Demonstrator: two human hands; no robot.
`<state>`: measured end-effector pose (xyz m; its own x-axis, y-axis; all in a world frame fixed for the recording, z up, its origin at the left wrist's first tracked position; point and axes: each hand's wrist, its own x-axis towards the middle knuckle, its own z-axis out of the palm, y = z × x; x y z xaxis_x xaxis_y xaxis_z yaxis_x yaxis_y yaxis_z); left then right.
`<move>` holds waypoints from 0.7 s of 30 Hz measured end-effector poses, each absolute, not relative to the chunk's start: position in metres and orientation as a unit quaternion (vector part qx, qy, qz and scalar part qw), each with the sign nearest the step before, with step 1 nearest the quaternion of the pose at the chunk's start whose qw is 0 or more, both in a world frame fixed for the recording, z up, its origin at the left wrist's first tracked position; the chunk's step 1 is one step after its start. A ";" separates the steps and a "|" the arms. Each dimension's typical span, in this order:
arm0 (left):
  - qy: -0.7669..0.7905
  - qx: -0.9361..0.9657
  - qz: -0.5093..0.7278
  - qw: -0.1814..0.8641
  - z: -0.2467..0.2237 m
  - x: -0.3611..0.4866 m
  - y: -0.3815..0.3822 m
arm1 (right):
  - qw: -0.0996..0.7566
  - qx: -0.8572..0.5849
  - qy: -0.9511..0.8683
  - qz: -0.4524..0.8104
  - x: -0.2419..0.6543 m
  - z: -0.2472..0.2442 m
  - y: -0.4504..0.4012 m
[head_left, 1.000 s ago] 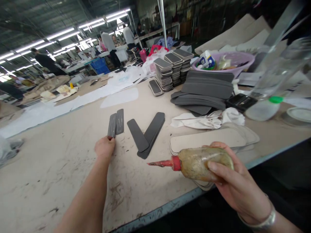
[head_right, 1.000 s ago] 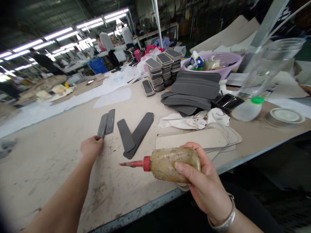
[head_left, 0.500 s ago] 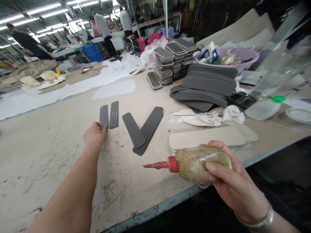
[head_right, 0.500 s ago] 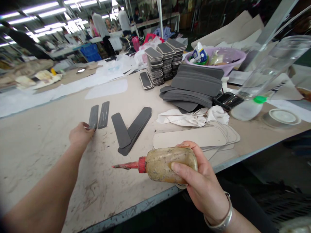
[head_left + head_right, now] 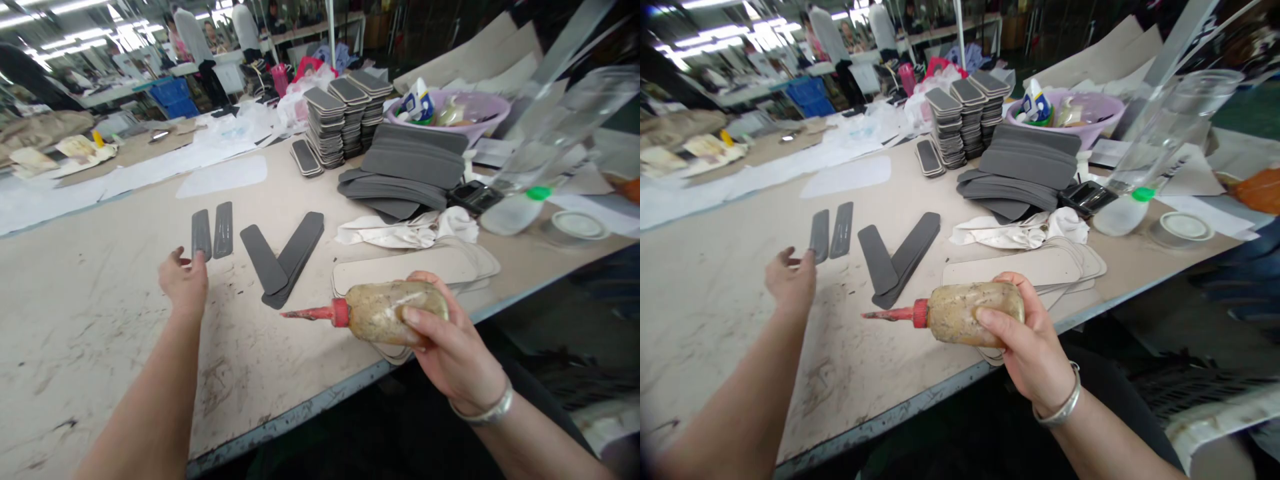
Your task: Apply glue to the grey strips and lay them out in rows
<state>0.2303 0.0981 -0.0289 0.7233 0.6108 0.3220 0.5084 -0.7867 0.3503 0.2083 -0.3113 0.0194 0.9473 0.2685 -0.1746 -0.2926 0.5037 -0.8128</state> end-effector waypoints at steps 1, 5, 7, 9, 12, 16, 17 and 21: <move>0.286 0.920 0.238 0.124 -0.027 0.226 0.081 | 0.871 -0.466 0.013 0.155 0.209 0.020 -0.312; 0.075 0.972 0.132 0.178 -0.029 0.213 0.018 | 0.880 -0.454 0.021 0.135 0.210 0.017 -0.312; 0.018 0.980 0.087 0.176 -0.032 0.212 0.003 | 0.881 -0.455 0.025 0.129 0.211 0.015 -0.311; 0.014 0.982 0.068 0.178 -0.034 0.212 0.000 | 0.882 -0.454 0.025 0.123 0.212 0.013 -0.311; 0.056 0.976 0.038 0.206 -0.030 0.215 0.010 | 0.887 -0.446 0.023 0.117 0.214 0.012 -0.309; 0.110 0.961 0.017 0.251 -0.025 0.213 0.025 | 0.892 -0.437 0.026 0.112 0.215 0.011 -0.308; 0.114 0.961 0.022 0.252 -0.025 0.211 0.027 | 0.893 -0.436 0.025 0.111 0.215 0.011 -0.307; 0.139 0.960 0.066 0.232 -0.020 0.201 0.030 | 0.894 -0.437 0.021 0.098 0.215 0.008 -0.305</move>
<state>0.2005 0.0301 -0.0204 0.9528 0.2972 0.0622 0.2359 -0.8537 0.4643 0.2152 -0.3050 0.0083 0.9797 0.1571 -0.1245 -0.1947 0.5981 -0.7775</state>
